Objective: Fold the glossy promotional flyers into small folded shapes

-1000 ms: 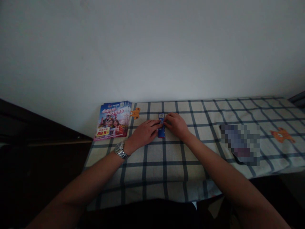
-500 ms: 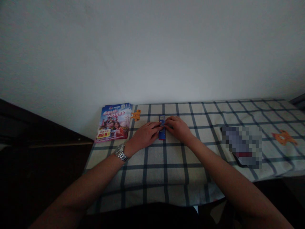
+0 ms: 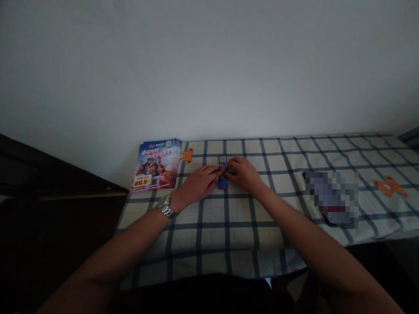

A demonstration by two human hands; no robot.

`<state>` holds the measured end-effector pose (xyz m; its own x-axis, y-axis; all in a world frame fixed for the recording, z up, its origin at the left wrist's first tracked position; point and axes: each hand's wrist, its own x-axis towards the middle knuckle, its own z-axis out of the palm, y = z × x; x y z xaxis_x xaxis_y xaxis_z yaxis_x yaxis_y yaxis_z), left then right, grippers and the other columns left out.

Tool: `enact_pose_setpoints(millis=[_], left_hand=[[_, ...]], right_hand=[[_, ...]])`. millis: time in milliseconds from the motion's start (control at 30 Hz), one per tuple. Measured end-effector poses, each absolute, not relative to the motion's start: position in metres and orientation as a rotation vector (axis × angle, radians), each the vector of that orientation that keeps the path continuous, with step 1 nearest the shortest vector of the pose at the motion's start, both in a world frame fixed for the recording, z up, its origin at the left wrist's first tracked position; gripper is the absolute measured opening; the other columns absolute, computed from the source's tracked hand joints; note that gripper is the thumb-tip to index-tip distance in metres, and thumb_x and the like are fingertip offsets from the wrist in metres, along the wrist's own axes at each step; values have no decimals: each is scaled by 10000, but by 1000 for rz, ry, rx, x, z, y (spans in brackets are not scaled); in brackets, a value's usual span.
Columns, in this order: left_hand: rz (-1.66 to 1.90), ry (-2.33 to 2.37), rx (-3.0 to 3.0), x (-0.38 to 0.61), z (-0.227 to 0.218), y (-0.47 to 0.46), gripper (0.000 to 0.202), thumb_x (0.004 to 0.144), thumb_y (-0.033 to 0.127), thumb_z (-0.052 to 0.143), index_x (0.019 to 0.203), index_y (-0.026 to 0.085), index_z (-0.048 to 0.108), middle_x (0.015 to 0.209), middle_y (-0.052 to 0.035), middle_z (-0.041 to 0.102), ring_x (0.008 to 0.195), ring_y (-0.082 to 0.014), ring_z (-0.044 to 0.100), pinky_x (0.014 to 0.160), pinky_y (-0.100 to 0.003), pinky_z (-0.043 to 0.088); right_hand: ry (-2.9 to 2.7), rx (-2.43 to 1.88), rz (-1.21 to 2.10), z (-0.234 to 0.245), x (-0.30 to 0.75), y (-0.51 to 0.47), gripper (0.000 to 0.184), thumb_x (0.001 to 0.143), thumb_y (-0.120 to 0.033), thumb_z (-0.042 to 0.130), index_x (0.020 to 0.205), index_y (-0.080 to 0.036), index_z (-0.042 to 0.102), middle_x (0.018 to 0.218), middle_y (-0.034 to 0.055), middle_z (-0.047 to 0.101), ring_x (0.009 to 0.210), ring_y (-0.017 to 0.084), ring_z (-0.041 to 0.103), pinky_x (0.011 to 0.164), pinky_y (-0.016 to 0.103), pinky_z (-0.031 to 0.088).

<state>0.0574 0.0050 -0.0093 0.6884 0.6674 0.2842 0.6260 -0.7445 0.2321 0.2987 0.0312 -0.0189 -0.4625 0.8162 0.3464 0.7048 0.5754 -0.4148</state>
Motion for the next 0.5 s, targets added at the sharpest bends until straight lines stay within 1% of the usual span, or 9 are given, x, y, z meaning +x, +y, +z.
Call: enact_pose_setpoints(millis=[133, 233, 333, 500], left_hand=[[537, 1070, 2795, 57, -8, 5, 413, 1031, 216, 498, 1426, 151, 599, 1455, -127, 593, 1285, -270, 577, 1112, -455, 517], [556, 1066, 2799, 57, -9, 5, 404, 1029, 225, 505, 1414, 156, 607, 1455, -124, 594, 1283, -273, 582, 1101, -457, 525], [568, 1067, 2791, 57, -9, 5, 408, 1025, 231, 516, 1418, 168, 604, 1459, -121, 592, 1296, -273, 579, 1108, -462, 520], [553, 1054, 2787, 57, -9, 5, 430, 1024, 229, 521, 1442, 154, 586, 1486, -125, 573, 1334, -271, 552, 1151, -455, 486]], right_hand=[[-2337, -1175, 284, -17, 301, 29, 201, 882, -254, 765, 1079, -231, 737, 1197, 96, 700, 1117, 298, 659, 1005, 491, 544], [-2351, -1159, 302, -17, 303, 26, 258, 872, -279, 781, 1125, -245, 743, 1223, 97, 699, 1142, 307, 664, 1019, 513, 557], [-2368, -1155, 302, -18, 305, 20, 346, 871, -300, 786, 1210, -263, 734, 1300, 106, 682, 1204, 327, 655, 1050, 535, 557], [-2403, -1114, 284, -19, 309, 8, 536, 867, -304, 799, 1381, -289, 650, 1445, 121, 618, 1309, 351, 613, 1110, 576, 525]])
